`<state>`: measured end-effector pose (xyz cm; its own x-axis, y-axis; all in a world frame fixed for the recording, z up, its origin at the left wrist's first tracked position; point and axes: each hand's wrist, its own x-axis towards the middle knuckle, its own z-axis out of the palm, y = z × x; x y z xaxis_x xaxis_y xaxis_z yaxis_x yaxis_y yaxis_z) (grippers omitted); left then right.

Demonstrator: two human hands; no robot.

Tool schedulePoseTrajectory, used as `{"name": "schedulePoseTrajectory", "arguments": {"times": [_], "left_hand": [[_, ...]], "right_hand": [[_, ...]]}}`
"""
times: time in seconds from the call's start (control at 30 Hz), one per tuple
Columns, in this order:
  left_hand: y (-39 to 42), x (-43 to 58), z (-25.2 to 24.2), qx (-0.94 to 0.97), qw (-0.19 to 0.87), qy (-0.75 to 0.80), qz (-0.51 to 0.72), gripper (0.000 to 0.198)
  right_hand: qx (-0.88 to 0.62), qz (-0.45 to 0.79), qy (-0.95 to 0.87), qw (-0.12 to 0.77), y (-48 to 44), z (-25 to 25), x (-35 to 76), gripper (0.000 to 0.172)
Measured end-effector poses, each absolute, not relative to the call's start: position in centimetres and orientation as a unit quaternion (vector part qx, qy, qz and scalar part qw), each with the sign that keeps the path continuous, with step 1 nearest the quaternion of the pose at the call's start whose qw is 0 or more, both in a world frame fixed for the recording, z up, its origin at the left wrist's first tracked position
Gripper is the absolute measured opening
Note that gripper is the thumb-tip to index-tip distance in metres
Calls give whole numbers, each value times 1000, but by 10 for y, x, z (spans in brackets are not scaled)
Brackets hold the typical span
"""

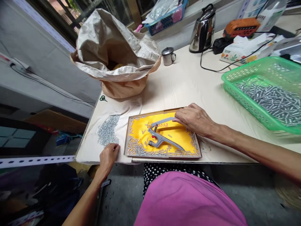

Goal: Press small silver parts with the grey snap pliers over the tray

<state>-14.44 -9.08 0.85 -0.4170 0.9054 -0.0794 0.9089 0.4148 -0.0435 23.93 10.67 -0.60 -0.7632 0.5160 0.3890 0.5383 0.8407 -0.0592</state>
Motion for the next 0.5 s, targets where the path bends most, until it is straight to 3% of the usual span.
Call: {"name": "schedulePoseTrajectory", "arguments": {"times": [0.1, 0.23, 0.37, 0.5], "left_hand": [[-87, -127, 19, 541, 44, 831, 120, 21], [-69, -75, 27, 533, 182, 770, 301, 21], [-52, -33, 14, 521, 277, 734, 338, 18], [-43, -23, -3, 507, 302, 731, 343, 16]], "right_hand": [[-268, -36, -943, 194, 105, -2, 237, 48], [-259, -61, -943, 200, 100, 6, 230, 47], [-255, -100, -940, 202, 96, 13, 226, 46], [-253, -121, -939, 199, 95, 13, 227, 46]]}}
